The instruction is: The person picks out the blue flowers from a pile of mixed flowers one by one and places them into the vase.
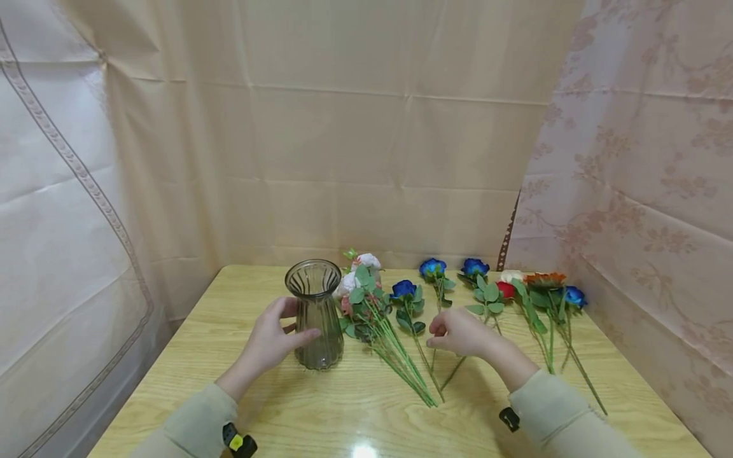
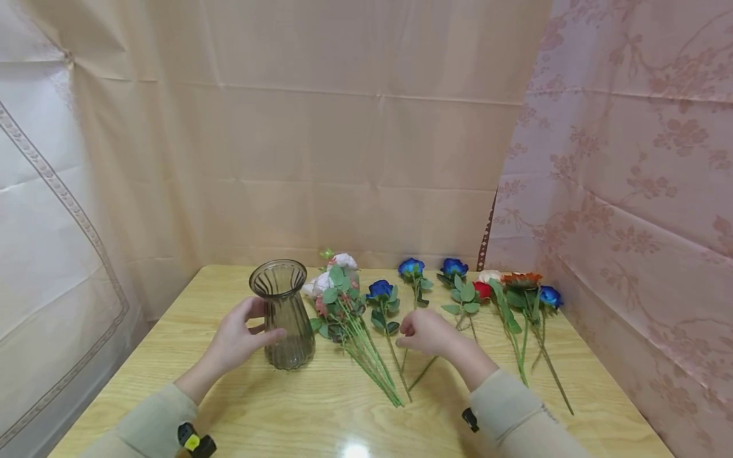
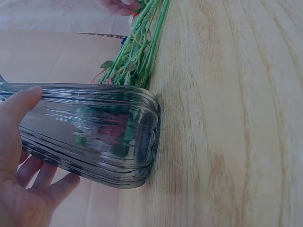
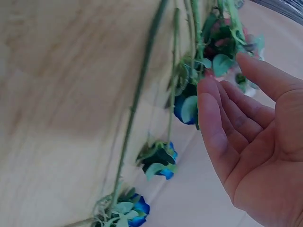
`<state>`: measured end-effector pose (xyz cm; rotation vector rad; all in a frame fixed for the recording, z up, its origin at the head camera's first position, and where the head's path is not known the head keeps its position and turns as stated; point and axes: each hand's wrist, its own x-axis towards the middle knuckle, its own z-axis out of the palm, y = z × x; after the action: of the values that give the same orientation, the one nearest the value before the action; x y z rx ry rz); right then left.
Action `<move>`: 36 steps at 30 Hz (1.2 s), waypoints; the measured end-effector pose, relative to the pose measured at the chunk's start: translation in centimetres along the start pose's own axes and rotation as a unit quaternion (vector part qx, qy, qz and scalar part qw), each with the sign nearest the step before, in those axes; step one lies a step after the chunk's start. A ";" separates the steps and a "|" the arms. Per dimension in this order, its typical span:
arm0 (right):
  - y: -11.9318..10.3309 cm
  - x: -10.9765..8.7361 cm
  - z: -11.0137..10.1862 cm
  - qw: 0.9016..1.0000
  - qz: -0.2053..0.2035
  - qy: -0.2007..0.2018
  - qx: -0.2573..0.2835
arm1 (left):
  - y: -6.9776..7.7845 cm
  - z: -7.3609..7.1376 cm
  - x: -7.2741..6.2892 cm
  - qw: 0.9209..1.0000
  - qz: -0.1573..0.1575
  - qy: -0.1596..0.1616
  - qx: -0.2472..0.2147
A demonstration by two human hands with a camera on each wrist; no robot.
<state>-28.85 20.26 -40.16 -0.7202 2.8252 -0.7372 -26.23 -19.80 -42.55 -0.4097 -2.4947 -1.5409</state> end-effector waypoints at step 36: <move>0.2 -0.1 4.2 0.998 0.014 -0.062 0.026 | -0.3 0.1 0.1 1.000 0.002 0.003 -0.003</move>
<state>-27.83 18.59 -43.93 -0.6904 2.6890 -0.7333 -26.37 -19.84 -42.79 -0.4116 -2.4838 -1.5461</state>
